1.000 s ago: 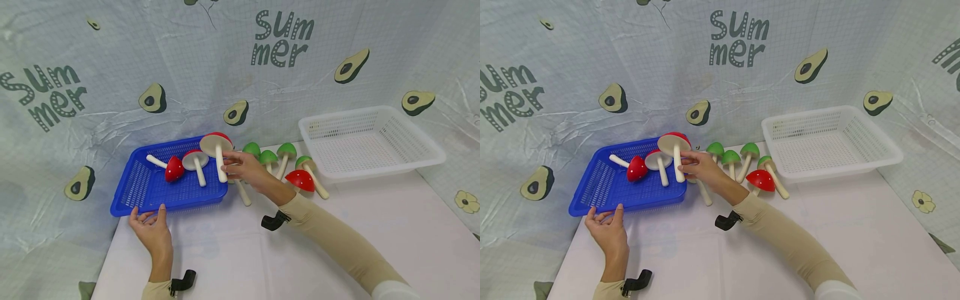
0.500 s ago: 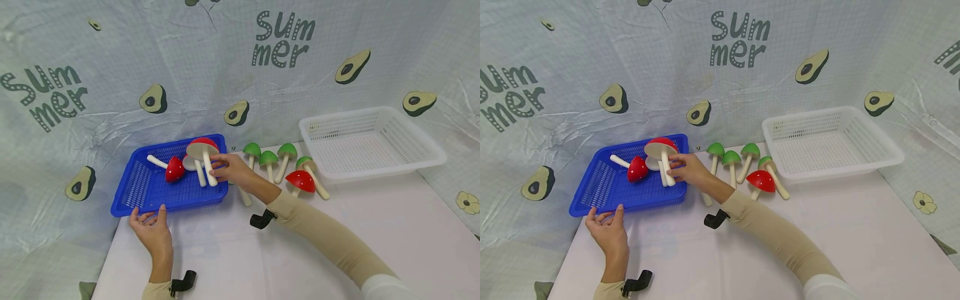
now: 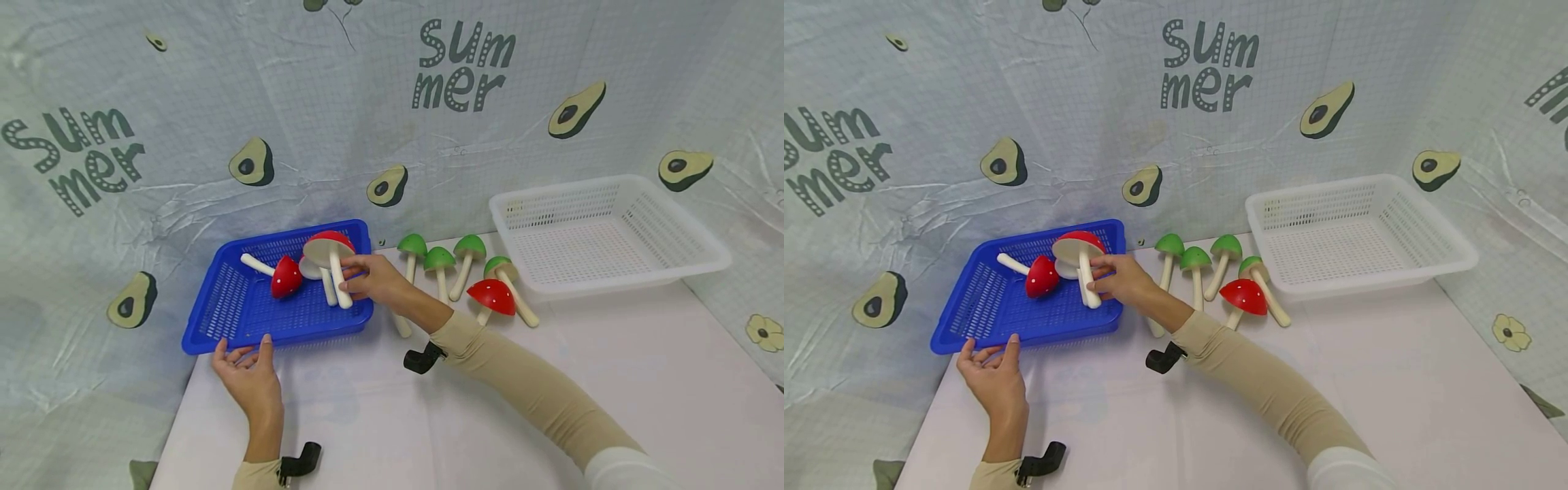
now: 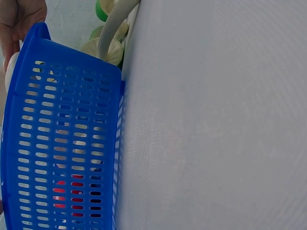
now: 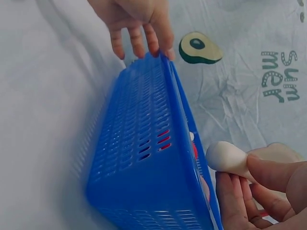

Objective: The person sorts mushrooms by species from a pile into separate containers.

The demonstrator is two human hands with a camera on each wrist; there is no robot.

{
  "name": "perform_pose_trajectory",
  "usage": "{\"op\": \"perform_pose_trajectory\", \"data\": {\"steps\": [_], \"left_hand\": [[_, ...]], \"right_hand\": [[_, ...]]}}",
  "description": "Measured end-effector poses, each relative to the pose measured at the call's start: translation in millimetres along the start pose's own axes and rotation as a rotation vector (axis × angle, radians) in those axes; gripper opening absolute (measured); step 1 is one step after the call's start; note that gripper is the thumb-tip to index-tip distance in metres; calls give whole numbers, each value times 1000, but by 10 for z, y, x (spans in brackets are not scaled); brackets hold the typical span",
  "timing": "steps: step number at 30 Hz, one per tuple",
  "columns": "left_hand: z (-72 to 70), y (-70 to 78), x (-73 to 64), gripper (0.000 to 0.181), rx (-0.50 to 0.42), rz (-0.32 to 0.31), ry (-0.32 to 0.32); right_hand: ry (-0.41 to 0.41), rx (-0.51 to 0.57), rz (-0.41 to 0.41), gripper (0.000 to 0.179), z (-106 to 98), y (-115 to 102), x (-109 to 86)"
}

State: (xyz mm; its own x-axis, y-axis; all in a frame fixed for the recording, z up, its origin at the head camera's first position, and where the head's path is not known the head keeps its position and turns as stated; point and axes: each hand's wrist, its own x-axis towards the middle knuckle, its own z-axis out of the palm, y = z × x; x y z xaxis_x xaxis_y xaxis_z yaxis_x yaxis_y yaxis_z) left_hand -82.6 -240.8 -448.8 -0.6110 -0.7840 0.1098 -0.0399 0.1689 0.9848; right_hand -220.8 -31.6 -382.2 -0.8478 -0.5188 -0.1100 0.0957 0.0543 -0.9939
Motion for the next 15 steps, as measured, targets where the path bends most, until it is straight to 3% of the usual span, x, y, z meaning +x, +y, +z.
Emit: {"op": "perform_pose_trajectory", "data": {"steps": [5, 15], "left_hand": [[6, 1, 7, 76, -17, 12, 4], [-2, 11, 4, 76, -6, 0, 0]], "right_hand": [[14, -29, 17, 52, 6, -19, -5], [11, -197, 47, 43, -25, -44, -50]]}}
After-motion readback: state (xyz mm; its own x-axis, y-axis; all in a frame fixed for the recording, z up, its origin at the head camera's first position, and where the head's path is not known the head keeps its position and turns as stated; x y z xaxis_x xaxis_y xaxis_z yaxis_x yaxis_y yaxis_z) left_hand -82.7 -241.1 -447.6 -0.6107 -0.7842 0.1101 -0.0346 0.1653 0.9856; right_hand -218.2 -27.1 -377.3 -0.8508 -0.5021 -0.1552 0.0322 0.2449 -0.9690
